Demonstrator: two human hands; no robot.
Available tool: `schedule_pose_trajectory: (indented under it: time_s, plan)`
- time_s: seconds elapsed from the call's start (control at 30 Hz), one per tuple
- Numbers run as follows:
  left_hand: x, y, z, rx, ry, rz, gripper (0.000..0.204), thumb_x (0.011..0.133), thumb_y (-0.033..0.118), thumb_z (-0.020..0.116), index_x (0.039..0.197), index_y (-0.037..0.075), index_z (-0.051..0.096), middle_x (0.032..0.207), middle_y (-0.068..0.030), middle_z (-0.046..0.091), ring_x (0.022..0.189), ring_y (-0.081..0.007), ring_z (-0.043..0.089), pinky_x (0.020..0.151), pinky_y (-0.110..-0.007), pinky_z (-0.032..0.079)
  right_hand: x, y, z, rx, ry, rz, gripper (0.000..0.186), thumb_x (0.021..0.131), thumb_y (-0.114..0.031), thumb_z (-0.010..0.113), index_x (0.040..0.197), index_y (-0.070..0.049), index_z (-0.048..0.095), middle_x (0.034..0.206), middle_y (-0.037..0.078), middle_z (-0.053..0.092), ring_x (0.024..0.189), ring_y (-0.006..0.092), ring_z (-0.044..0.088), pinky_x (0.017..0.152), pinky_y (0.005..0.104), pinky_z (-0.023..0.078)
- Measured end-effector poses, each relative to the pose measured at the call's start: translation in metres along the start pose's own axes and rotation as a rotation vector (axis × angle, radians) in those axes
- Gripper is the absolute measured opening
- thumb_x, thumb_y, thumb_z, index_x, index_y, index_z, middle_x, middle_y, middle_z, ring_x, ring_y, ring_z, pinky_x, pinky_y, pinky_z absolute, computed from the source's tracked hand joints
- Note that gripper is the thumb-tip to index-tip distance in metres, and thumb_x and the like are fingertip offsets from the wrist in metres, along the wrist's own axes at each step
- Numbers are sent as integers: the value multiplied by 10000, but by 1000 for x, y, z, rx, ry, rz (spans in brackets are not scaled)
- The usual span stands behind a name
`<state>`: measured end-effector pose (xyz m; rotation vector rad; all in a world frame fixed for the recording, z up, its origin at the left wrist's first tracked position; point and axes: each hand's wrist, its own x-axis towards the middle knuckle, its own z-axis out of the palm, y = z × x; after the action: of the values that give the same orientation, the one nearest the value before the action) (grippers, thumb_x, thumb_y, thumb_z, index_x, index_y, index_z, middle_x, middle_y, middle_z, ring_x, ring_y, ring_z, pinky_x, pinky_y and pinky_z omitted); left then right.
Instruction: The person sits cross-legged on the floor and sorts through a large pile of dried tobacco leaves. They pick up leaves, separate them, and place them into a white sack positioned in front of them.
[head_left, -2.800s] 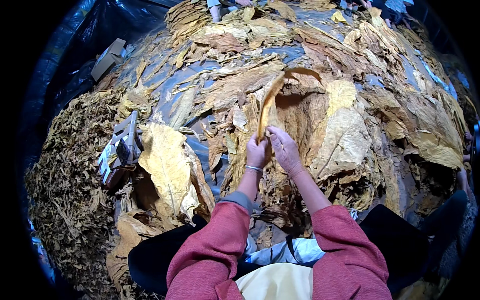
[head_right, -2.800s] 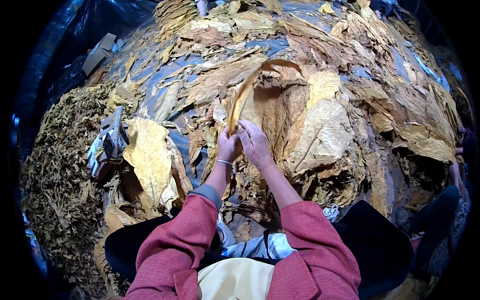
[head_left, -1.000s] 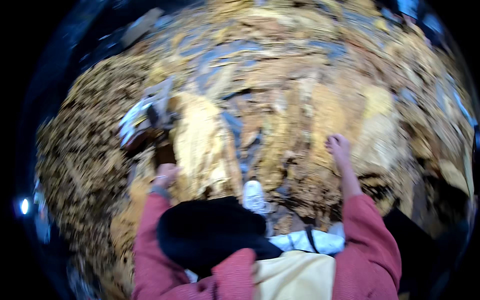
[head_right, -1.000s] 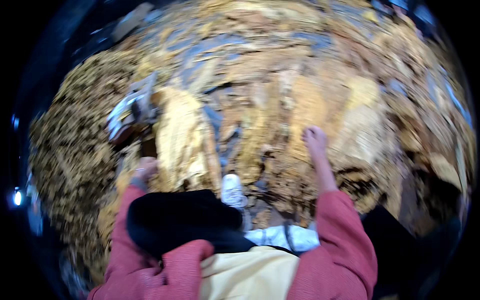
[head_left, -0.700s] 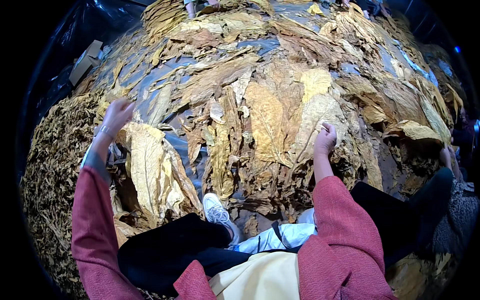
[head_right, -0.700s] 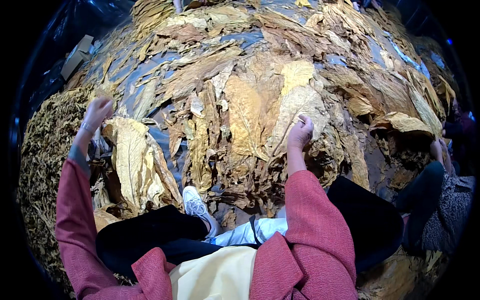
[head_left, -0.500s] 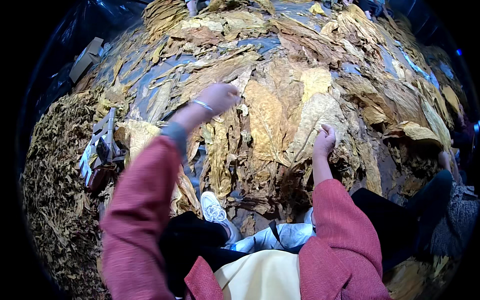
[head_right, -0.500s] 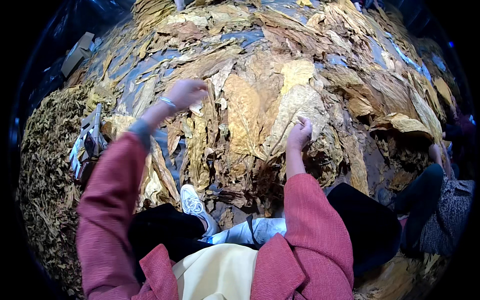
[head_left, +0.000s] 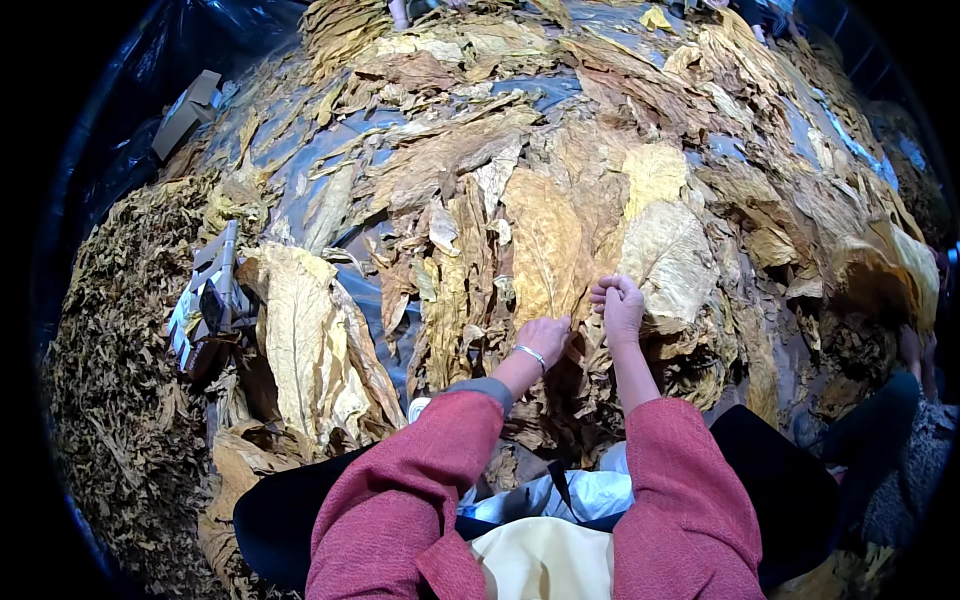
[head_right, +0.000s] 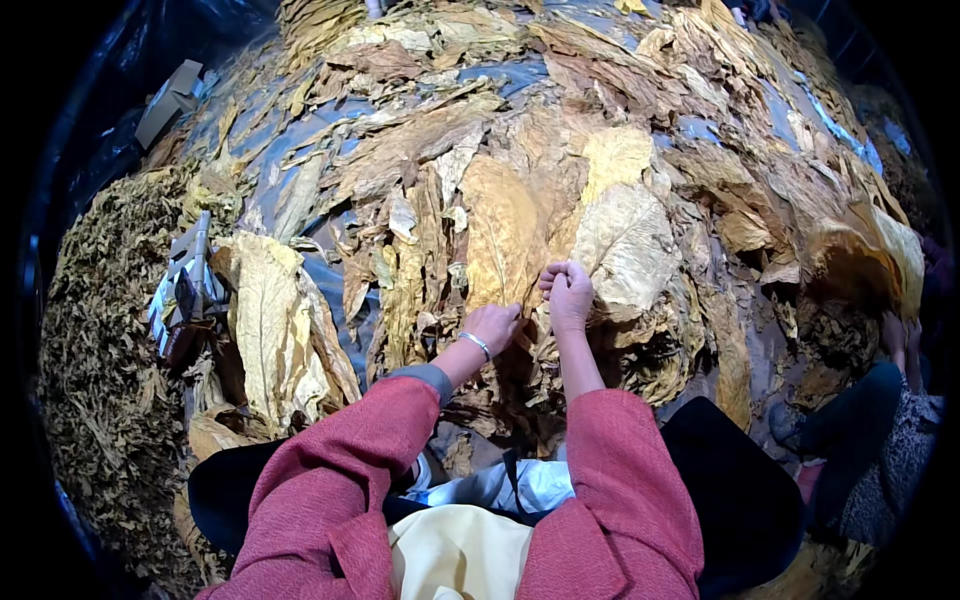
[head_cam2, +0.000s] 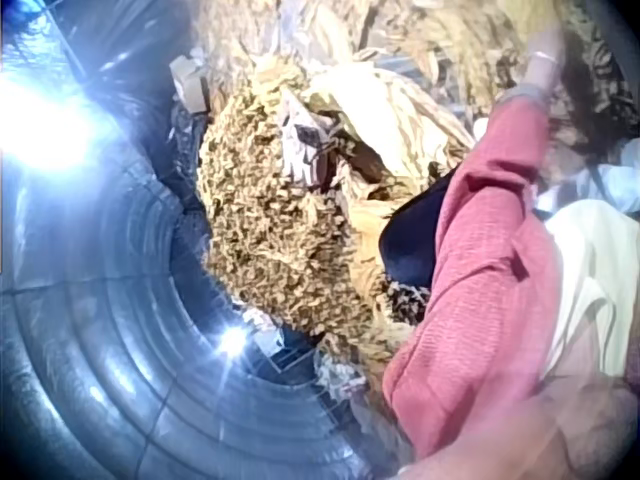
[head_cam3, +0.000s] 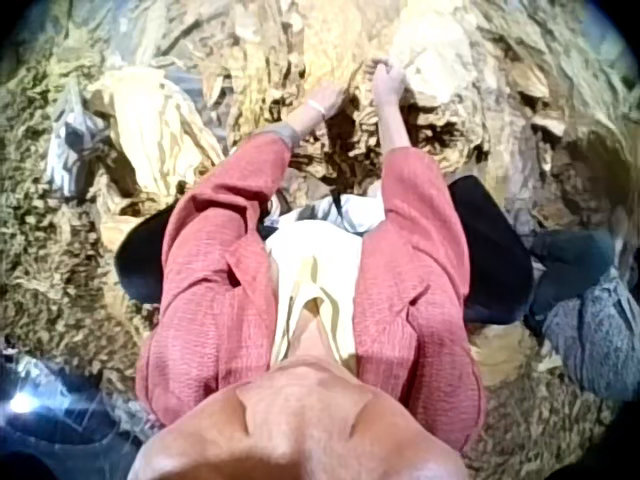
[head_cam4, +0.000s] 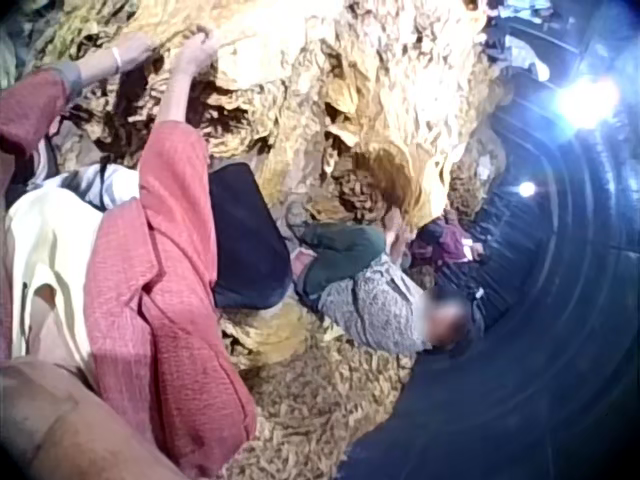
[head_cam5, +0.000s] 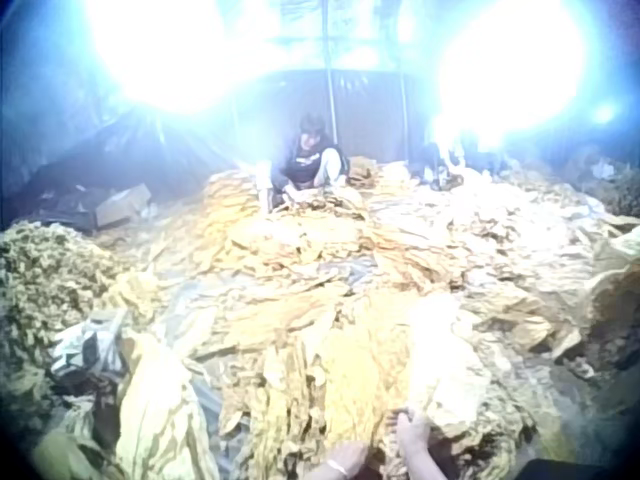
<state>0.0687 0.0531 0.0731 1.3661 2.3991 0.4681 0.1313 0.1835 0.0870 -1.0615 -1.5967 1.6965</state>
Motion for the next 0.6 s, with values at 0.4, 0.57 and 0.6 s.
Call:
schedule_pose_trajectory:
  time_s: [0.4,0.57,0.6]
  plan:
    - [7,-24,-19,-407,467,-476,364,628,60,539,981,116,468,564,-125,535,572,-288,546,566,-390,426,3,37,3,-549,-146,-190,141,750,-10,449,735,14,587,691,70,602,639,132,580,588,250,467]
    - [8,-56,-11,-656,471,-679,472,652,54,566,1111,-8,476,923,-156,586,809,-225,570,716,-312,445,-11,28,6,-702,-278,-197,162,789,-95,472,796,15,590,715,75,608,650,146,587,602,253,476]
    - [9,-58,-7,-682,473,-649,462,659,55,569,1107,-24,485,939,-157,586,823,-219,569,726,-306,445,-11,27,11,-568,-304,-142,172,801,-111,470,810,12,589,722,74,608,646,151,587,608,252,478]
